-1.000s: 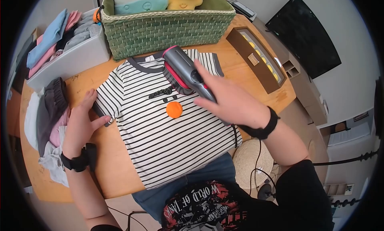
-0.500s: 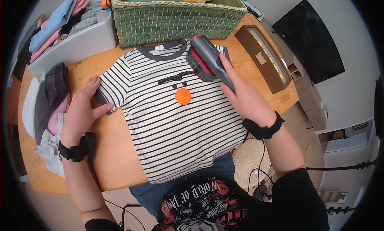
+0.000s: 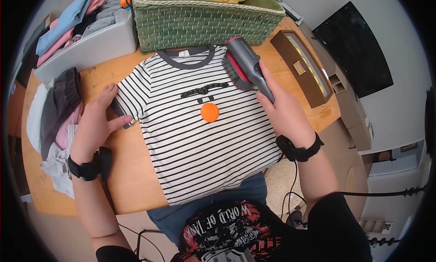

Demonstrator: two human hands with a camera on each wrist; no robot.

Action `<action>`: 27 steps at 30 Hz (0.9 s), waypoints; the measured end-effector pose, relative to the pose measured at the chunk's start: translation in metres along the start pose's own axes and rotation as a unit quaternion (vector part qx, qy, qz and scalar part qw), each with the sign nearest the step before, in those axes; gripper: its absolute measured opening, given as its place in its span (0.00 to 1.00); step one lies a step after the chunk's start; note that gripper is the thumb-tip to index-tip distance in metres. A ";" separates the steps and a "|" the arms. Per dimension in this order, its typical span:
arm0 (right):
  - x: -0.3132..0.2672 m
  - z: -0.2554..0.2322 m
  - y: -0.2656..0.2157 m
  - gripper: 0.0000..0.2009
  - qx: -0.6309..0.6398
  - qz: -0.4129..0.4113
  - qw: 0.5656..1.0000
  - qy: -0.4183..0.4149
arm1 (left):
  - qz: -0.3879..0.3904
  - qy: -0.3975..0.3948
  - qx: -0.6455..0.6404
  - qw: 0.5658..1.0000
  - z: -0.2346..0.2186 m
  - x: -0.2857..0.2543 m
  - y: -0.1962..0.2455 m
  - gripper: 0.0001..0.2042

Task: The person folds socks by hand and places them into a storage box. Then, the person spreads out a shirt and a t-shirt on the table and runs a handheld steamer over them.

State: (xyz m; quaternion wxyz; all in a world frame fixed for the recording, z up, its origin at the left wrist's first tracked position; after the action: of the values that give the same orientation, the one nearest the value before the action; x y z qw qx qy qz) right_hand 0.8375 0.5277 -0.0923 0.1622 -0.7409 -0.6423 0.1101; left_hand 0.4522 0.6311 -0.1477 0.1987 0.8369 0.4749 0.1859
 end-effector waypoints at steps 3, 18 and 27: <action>0.008 0.005 0.018 0.36 0.021 0.010 1.000 0.012 | 0.003 0.001 -0.001 1.000 0.001 -0.001 -0.001 0.36; -0.027 -0.012 0.013 0.34 0.059 -0.026 0.996 0.054 | 0.002 0.009 0.003 1.000 0.002 -0.003 -0.006 0.36; -0.085 0.000 0.011 0.35 0.101 0.054 0.993 -0.022 | -0.007 -0.007 -0.008 1.000 0.003 0.000 -0.005 0.36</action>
State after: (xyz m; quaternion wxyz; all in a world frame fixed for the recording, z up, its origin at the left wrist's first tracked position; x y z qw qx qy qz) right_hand 0.8343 0.4424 -0.1001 0.2160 -0.7516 -0.5905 0.1992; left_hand 0.4501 0.6329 -0.1527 0.2096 0.8335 0.4777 0.1822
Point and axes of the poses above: each hand's wrist, its own x-axis towards the middle knuckle, its own z-axis out of the palm, y = z × x, the point moved 5 cm from there along x, towards the middle knuckle, and after that the axes turned 3 degrees about z, right-handed, at the moved point
